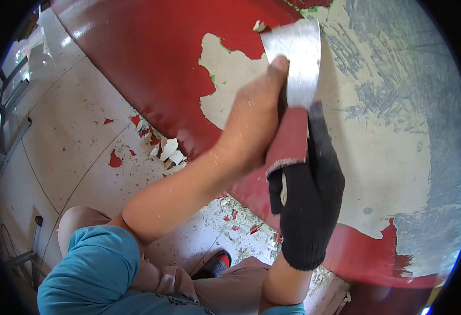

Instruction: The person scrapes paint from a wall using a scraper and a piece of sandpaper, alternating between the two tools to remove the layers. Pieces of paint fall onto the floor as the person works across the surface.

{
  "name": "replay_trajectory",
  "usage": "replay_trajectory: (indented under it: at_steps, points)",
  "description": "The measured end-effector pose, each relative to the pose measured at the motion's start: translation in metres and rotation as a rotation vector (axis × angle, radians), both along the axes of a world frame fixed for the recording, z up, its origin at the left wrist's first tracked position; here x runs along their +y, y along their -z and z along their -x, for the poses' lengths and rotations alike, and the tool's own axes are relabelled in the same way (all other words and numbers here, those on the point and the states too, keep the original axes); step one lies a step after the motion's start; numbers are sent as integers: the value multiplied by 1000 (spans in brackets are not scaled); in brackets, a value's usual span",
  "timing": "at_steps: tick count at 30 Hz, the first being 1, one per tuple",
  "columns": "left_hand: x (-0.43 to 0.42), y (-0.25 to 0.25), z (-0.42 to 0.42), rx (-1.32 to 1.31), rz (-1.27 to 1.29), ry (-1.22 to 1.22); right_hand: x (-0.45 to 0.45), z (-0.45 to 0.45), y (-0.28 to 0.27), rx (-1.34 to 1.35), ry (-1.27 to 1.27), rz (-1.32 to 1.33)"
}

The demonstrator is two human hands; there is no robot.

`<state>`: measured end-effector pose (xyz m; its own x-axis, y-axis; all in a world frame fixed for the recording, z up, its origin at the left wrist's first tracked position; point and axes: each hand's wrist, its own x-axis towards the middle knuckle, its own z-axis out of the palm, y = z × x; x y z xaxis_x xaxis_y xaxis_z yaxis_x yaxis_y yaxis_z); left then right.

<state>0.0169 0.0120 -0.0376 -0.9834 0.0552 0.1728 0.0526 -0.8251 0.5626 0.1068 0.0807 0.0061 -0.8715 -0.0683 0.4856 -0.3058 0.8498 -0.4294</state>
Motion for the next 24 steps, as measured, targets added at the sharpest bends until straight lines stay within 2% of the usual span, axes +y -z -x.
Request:
replay_trajectory:
  at_steps: [1,2,4,5,9,11,13,14,16,19,21,23,24]
  points:
    - [6,3,-4,-12,70,-92,-4,-4,-1,-206,78,530]
    - [7,0,-13,-57,40,-19,9,-6,1,-204,69,523]
    - [8,9,-9,-47,93,36,44,-8,3,177,-157,-591]
    - [10,13,-9,-43,152,104,52,-13,3,173,-155,-595]
    - [7,4,-11,-186,-25,112,62,-20,0,2,-139,-410]
    - [22,10,-17,-108,-61,129,55,-19,-2,-47,-138,-362]
    - [31,20,-19,-31,-99,143,38,-17,0,-195,18,87]
    - [34,25,-18,-36,-104,116,33,-14,4,-200,19,86]
    - [28,27,-20,-70,-27,66,27,-11,11,-260,-38,465]
    - [19,38,-14,-82,0,42,27,-8,26,-320,-52,532]
    - [12,45,-11,-107,83,2,16,-7,32,-330,-15,447]
    - [-7,41,-8,-56,188,70,14,-4,48,-218,-68,330]
    - [-15,38,-7,-66,133,147,10,-1,50,-183,-95,367]
